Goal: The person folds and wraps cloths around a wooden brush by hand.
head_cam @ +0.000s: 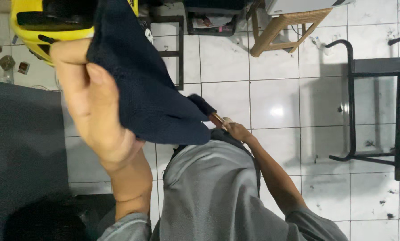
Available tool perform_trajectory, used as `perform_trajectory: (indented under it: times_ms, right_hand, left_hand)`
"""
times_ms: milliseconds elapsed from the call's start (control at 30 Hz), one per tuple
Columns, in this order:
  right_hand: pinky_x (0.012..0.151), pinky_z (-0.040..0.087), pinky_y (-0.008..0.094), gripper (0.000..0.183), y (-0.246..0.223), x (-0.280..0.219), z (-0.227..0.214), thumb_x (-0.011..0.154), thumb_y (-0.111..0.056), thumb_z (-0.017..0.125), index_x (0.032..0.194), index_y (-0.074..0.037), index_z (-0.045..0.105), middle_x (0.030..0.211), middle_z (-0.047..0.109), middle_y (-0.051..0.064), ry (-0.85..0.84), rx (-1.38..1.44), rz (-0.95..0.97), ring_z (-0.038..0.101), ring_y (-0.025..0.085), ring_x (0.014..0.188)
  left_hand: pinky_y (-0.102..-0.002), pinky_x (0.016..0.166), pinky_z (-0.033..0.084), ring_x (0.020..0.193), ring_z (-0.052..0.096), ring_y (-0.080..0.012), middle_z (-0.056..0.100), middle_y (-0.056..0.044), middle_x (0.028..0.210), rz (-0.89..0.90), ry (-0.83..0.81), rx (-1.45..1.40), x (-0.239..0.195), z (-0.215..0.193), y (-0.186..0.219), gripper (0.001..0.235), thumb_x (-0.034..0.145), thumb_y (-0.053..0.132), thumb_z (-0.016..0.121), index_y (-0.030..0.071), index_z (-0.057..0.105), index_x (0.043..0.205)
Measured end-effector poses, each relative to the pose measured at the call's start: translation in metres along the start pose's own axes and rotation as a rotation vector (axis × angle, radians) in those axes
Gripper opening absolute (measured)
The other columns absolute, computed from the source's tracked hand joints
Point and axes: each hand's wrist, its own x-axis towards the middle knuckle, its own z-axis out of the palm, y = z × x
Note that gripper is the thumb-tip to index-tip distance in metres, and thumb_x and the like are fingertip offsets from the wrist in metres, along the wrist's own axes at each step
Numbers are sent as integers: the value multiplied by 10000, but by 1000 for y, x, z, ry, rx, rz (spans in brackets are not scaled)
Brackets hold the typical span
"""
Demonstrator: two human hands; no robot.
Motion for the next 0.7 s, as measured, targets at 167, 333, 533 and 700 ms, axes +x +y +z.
perform_trajectory:
  times_ms: [167,333,533,700]
  right_hand:
    - [512,399,372,555,3,-6,-6,1129,-473,315,921,-28,573,641,505,93,146,116,145,482,219,538]
    - [397,331,327,548,-98,-68,-63,1136,-490,316,849,-60,497,610,420,22,332,943,-75,394,143,463]
    - [451,368,316,601,-159,-104,-62,1113,-559,268,836,-80,504,602,451,1,139,1077,-651,412,120,481]
    - [547,483,371,590,-94,-20,-9,1110,-448,313,910,22,608,668,556,124,162,301,-418,555,214,580]
  left_hand:
    - [-193,845,351,853,379,-51,433,25,987,-41,3,-112,-2,-6,-15,219,1297,213,478,33,495,1174]
    - [-208,769,411,842,427,-40,450,43,1065,-173,-77,-57,3,15,-17,174,1081,168,471,43,449,1200]
    - [-180,880,414,922,467,-53,529,4,1026,-99,-324,-20,5,26,-24,203,1199,164,415,17,549,1156]
    - [-176,778,388,832,439,-47,533,-5,1005,46,-143,-78,10,6,-22,202,1236,157,447,18,552,1133]
